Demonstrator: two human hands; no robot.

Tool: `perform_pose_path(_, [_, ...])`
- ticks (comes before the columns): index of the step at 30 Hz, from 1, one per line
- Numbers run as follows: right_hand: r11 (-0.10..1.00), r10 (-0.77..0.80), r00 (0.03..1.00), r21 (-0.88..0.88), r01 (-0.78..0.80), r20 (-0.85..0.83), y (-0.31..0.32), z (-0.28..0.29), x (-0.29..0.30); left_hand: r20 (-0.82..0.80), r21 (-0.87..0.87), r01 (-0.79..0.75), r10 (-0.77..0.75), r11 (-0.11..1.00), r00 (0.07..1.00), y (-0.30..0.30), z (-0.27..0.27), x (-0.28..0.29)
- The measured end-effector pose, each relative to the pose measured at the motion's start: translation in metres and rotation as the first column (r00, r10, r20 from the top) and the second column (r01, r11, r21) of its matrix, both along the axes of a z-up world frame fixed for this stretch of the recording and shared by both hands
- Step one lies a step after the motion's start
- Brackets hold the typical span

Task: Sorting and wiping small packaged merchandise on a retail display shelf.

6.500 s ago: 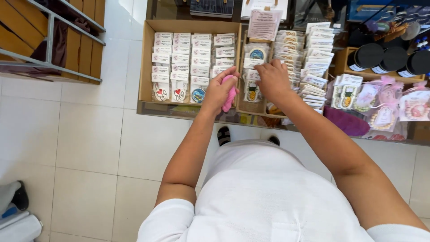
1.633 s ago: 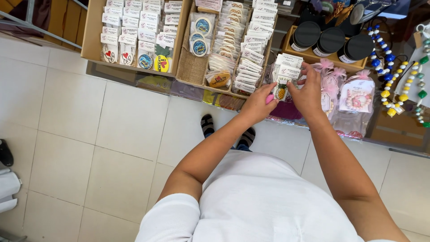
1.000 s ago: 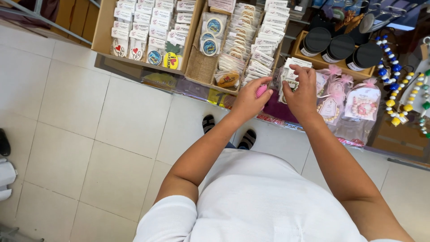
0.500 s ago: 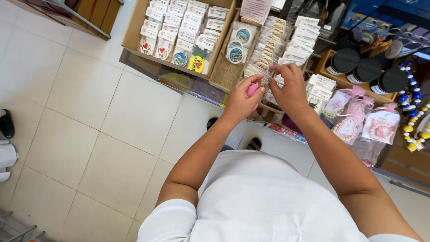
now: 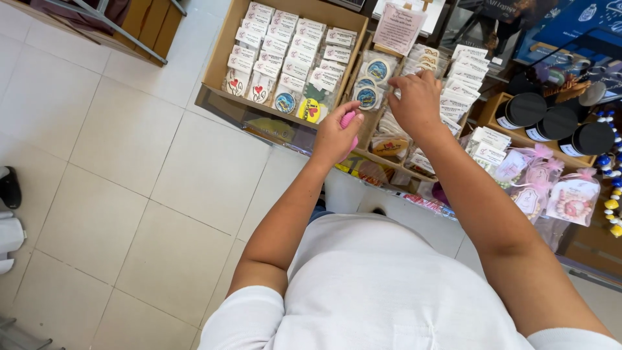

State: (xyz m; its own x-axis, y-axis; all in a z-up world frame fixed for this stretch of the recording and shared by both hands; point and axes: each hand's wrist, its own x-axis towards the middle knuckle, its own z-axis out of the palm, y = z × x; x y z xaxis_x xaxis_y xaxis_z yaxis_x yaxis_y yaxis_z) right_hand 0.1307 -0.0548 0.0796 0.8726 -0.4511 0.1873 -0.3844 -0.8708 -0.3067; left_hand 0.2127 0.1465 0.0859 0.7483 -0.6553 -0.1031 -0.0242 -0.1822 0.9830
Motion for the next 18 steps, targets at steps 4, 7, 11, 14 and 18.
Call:
perform_pose_path(4, [0.997,0.011,0.998,-0.074,-0.016,-0.060,-0.012,-0.025,0.026,-0.001,-0.014,0.030,-0.030,0.999,1.000,-0.003,-0.014,0.021])
perform_pose_path(7, [0.990,0.011,0.982,-0.137,-0.037,-0.191,-0.011,-0.035,0.041,-0.020,-0.006,0.064,-0.064,0.998,0.998,-0.005,-0.020,0.040])
perform_pose_path(11, [0.984,-0.006,0.969,-0.173,-0.038,-0.249,-0.007,-0.045,0.053,0.046,0.023,0.088,-0.089,0.996,0.995,-0.005,-0.020,0.065])
perform_pose_path(14, [0.981,-0.022,0.970,-0.190,-0.026,-0.242,-0.003,-0.050,0.058,0.090,0.019,0.138,-0.140,0.990,0.986,-0.006,-0.023,0.079])
perform_pose_path(18, [0.979,-0.047,0.967,-0.203,-0.005,-0.251,-0.001,-0.056,0.063,0.101,0.064,0.160,-0.166,0.985,0.981,-0.011,-0.021,0.093])
